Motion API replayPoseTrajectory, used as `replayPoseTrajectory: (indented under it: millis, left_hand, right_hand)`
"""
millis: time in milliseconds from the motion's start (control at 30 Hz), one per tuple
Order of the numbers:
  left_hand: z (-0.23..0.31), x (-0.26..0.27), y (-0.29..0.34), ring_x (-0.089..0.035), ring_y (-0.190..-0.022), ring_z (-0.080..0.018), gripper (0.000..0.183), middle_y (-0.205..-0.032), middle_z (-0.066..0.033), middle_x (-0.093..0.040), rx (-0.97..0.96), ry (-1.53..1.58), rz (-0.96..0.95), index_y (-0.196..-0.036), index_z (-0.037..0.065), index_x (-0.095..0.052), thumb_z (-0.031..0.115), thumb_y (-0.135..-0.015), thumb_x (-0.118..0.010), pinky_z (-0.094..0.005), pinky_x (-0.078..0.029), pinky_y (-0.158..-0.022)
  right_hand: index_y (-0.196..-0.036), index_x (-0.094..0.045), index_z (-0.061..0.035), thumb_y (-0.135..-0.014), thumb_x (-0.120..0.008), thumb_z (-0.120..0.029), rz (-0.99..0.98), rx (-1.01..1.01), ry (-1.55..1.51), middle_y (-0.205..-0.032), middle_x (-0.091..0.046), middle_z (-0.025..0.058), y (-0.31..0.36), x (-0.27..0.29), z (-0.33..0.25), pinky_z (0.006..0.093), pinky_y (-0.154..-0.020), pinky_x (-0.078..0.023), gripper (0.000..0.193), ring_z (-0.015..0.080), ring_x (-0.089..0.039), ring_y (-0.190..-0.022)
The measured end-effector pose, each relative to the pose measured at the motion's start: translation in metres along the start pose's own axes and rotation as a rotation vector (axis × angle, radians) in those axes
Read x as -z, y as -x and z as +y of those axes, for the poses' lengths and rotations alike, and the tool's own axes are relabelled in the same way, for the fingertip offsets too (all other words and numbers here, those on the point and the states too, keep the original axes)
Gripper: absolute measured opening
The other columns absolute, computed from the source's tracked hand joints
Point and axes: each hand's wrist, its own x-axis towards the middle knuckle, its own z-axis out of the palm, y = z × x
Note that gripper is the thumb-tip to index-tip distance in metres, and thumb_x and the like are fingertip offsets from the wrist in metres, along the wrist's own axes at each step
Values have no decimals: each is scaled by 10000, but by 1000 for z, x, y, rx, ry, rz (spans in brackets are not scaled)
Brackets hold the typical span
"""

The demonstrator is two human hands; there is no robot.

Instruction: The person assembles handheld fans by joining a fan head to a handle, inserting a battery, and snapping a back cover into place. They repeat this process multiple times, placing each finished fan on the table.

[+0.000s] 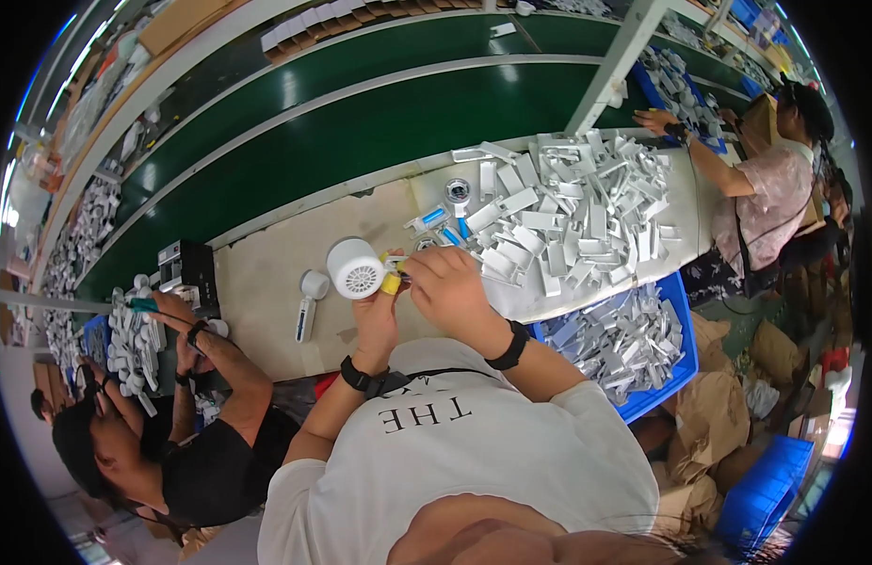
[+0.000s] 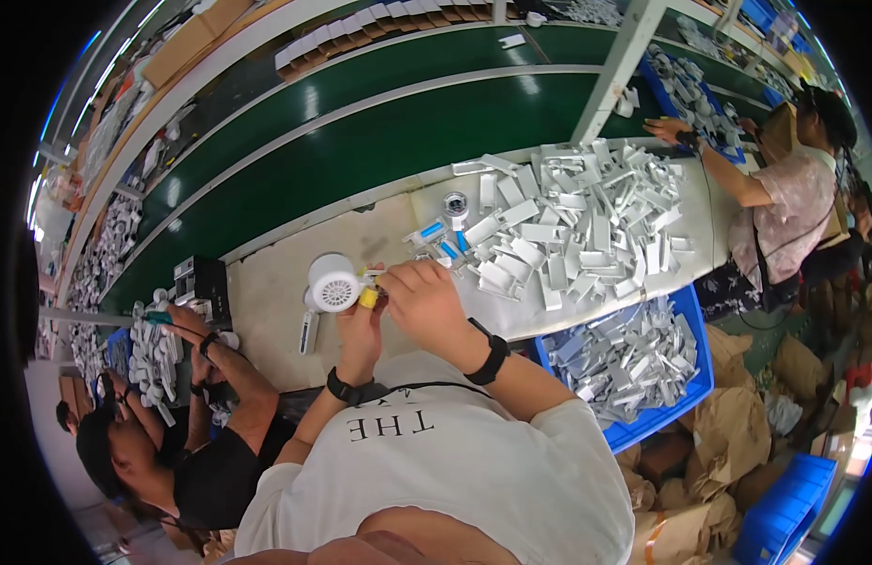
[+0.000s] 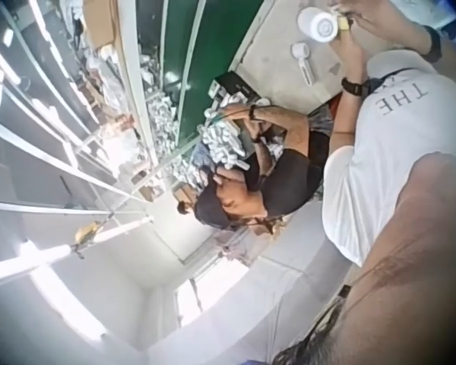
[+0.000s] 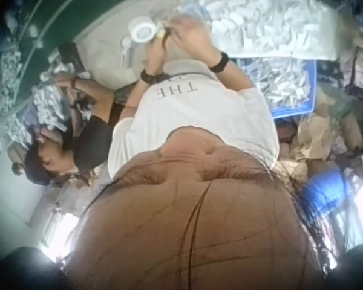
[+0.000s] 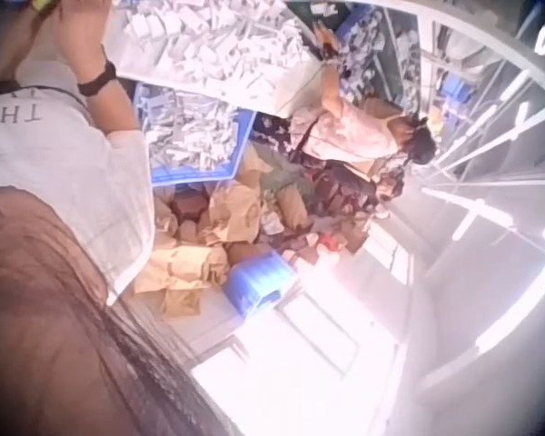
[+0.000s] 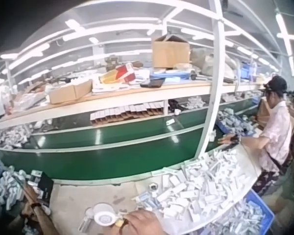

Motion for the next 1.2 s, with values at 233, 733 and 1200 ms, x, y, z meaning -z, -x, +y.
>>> replayPoseTrajectory:
  millis: [233, 733, 1200]
  left_hand:
    - [10, 15, -6, -547, -971, -157, 311, -1193, -113, -511, 105, 79, 80, -1184, 24, -467, 139, -896, -470, -272, -448, -793]
    - [-3, 17, -10, -529, -1011, -153, 334, -1201, -89, -502, 387, 184, 24, -1210, 49, -422, 202, -914, -433, -292, -442, -822]
    - [-4, 16, -10, -507, -1045, -172, 363, -1202, -91, -494, 352, 101, 66, -1217, 32, -428, 226, -910, -428, -318, -419, -875]
  right_hand:
    - [-985, -582, -78, -703, -617, -59, 20, -24, -243, -1076, -529, 89, 27, 1, 38, 379, -885, -388, 285, 272, -489, -1030]
    - [-1044, -489, -37, -728, -590, -203, -91, -1201, 526, -1032, -514, 181, 115, 51, 211, 421, -785, -454, 371, 353, -529, -963]
    - [-1065, -532, -29, -810, -601, -296, -174, -688, -996, -914, -538, 34, 53, 10, 84, 273, -683, -431, 375, 155, -518, -775]
